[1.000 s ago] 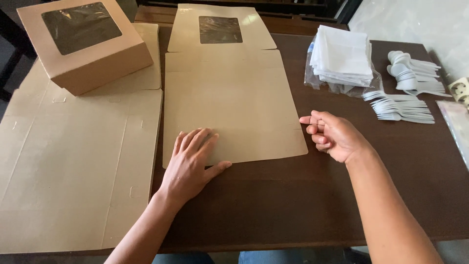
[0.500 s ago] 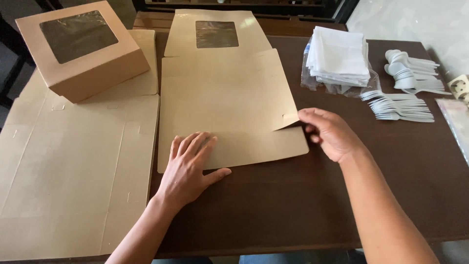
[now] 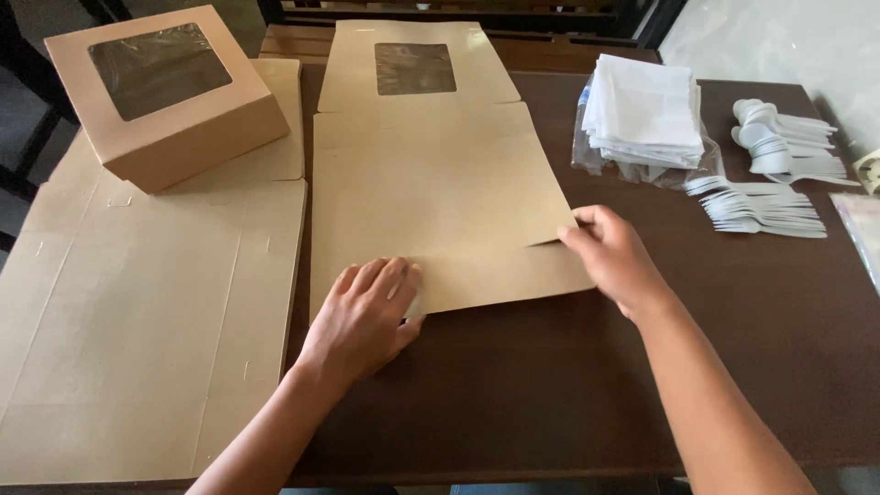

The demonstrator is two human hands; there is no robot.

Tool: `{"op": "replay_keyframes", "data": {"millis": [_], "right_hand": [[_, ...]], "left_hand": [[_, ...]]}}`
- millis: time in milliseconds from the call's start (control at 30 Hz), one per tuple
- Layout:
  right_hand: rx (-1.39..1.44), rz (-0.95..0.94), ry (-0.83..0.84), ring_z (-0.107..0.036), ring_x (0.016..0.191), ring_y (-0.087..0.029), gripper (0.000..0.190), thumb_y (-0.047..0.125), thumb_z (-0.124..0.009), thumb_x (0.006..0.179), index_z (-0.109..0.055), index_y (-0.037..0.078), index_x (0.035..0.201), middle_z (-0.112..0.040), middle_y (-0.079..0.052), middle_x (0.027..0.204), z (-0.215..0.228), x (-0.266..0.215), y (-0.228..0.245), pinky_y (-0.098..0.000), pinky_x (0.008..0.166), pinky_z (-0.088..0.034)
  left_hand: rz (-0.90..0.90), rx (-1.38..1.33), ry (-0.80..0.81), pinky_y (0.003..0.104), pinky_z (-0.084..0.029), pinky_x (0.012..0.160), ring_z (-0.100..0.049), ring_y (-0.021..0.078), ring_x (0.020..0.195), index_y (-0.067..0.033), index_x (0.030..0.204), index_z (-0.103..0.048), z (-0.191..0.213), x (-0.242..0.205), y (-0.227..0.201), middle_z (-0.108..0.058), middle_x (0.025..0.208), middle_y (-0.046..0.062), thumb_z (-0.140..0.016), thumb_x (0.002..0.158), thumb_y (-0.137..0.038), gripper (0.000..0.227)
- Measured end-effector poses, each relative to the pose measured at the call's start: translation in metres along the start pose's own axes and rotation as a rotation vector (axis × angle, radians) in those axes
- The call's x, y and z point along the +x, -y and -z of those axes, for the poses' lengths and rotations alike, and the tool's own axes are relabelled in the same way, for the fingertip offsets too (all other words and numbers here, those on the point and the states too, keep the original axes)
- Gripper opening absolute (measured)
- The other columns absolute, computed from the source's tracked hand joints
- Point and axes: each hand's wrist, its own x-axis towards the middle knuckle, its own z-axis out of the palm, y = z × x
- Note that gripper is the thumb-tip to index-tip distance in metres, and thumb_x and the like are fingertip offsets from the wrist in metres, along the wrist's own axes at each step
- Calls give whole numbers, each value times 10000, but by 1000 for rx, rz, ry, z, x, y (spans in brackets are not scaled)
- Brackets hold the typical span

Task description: The person assembles a small cardboard box with a clear window, then folds and creases a flat cardboard sheet into a box shape. They fold the bottom flap, side flaps, and top flap, pressing creases to form the box structure.

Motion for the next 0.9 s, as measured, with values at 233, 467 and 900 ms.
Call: {"op": "replay_keyframes", "data": {"millis": [233, 467, 900], "right_hand": [[-963, 627, 341, -519, 1332, -421, 592, 381, -727, 886, -613, 70, 1377, -584, -211, 1380, -18, -68, 44, -552, 1107, -419], [-1313, 725, 507, -556, 1281, -254, 501, 161, -605, 845, -590, 162, 1346, -590, -28, 1322, -38, -56, 2, -442, 1037, -492], [-1329, 553, 653, -667, 1017, -183, 261, 38, -666, 859, -678, 173, 1082, -648, 35, 1005, -53, -64, 44, -319, 908, -569]], "left_hand": [[-123, 31, 80, 428, -546, 936, -635, 315, 1177, -121, 1219, -660, 1, 2, 1, -619, 1202, 118, -754, 869, -364, 436], [-101, -132, 226, 421, -562, 912, -647, 300, 1149, -121, 1182, -695, 20, 3, 2, -624, 1148, 95, -725, 928, -307, 317], [107, -491, 579, 444, -583, 925, -664, 310, 1136, -167, 1094, -747, 93, 32, 0, -655, 1134, 87, -573, 1029, -395, 295]]}}
